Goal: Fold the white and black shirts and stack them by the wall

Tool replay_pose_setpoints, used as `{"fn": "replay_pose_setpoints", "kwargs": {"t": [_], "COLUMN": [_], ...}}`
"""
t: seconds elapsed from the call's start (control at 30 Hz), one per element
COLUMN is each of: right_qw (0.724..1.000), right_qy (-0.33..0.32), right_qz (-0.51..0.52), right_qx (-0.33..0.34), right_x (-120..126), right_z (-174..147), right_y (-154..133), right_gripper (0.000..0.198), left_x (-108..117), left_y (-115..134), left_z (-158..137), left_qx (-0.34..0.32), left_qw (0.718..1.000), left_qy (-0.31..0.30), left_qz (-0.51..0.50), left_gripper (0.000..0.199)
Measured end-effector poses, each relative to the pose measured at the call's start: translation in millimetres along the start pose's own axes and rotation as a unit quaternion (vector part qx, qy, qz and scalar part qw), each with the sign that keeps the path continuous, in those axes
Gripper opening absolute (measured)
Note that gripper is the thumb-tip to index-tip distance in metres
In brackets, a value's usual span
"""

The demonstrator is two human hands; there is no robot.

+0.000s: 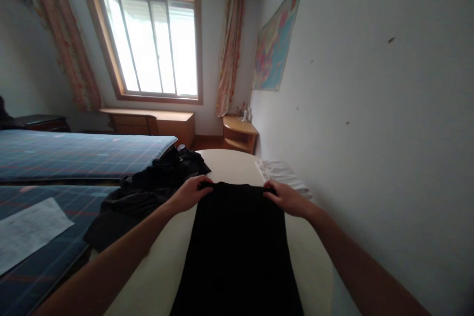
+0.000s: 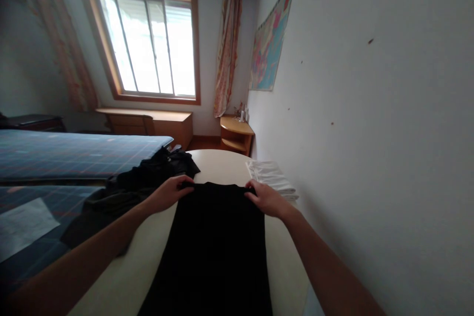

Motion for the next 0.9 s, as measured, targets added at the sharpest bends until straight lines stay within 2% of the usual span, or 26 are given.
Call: {"fn": "replay_pose_setpoints", "kwargs": {"t": [0.1,0.17,0.37,0.43,0.53,0.63,0.77,0.83,0.9], "right_qw": [0.997,0.994,0.990,0.989,0.988,0.985,0.981,0.983,0.989], "right_qy": [0.056,0.071,0.008,0.013,0.040,0.063,0.086,0.091,0.062], "right_qz": [-0.052,-0.081,-0.123,-0.120,-0.124,-0.136,-0.152,-0.150,-0.132], "right_qx": [-0.016,-0.029,-0.075,-0.079,-0.084,-0.085,-0.083,-0.061,-0.035], "right_x": [2.5,-10.9,-77.9,-86.3,-85.2,-84.1,-94.3,-102.4,-112.4], "right_z": [35.1,52.0,66.1,67.4,72.2,76.3,75.3,72.9,69.5], "right_y": [13.8,23.6,49.0,53.9,57.9,56.2,40.6,28.3,17.6], "right_gripper": [0.024,0.026,0.039,0.041,0.040,0.038,0.040,0.042,0.048], "left_x": [-2.3,-15.2,-65.0,-69.3,-65.6,-62.2,-71.7,-81.9,-94.2], "left_y": [-4.9,-16.7,-63.8,-73.9,-81.7,-79.4,-58.3,-44.1,-33.1], "left_z": [34.0,48.0,51.0,51.5,57.5,61.9,51.8,41.2,31.1], "left_qx": [0.020,0.057,0.140,0.152,0.164,0.171,0.172,0.140,0.067], "left_qw": [0.998,0.993,0.983,0.981,0.978,0.974,0.966,0.965,0.968], "left_qy": [0.059,0.087,0.073,0.073,0.076,0.082,0.110,0.123,0.101], "left_qz": [0.025,0.052,0.093,0.100,0.109,0.125,0.160,0.184,0.222], "left_gripper": [0.026,0.023,0.030,0.029,0.027,0.032,0.051,0.059,0.059]}}
Point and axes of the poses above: each hand's wrist, its own z-axis towards the middle knuckle, its own x-axis out of the back of the hand, y = z × x, the point moved 2 cm from there along z, towards the middle knuckle, and after that the axes turned 8 degrees about x, right-handed, at the moved point
